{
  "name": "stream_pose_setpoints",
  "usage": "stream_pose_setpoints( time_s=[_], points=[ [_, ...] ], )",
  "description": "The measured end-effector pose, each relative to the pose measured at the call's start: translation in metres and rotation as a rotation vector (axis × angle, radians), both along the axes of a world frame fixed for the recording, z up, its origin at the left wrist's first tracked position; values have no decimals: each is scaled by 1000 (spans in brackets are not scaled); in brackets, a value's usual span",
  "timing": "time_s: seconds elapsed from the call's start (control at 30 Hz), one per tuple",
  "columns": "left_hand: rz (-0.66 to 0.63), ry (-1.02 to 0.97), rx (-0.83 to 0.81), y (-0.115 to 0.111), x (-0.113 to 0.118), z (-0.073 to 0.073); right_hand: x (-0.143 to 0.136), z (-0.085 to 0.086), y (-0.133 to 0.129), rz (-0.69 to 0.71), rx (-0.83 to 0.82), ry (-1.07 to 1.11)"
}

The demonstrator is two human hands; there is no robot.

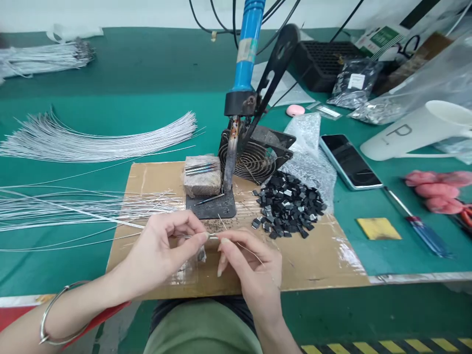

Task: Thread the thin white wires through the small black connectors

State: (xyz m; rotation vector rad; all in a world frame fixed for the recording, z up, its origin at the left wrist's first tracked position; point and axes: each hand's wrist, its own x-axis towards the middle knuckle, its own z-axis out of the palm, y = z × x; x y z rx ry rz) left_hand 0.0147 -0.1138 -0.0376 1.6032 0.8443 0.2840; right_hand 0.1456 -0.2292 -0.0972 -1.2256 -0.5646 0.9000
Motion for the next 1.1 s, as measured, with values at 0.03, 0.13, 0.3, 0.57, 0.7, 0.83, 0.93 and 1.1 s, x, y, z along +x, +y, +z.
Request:
stream_pose_setpoints(
  time_s=[0.03, 0.13, 0.3, 0.57, 0.7, 0.83, 0.93, 1.1],
  points=[
    [-2, 1, 1, -1, 0, 1, -1, 1, 1, 0, -1, 7],
    [6, -1, 11, -2, 0, 2, -3, 2, 3, 1, 26, 3],
    [19, -2, 16, -3, 0, 0, -4, 1, 2, -1, 31, 3],
    [35, 30, -27, -5, 2, 2, -5, -1, 4, 55, 47, 177],
    [51, 22, -37, -6, 2, 2, -5, -4, 6, 75, 65, 256],
    [40, 38, -13, -6, 1, -1, -5, -5, 7, 87, 78, 289],
    [37, 39, -12, -6, 1, -2, -5, -6, 7, 84, 68, 322],
    [32, 51, -7, -6, 0, -1, -4, -5, 7, 103, 59, 376]
  ],
)
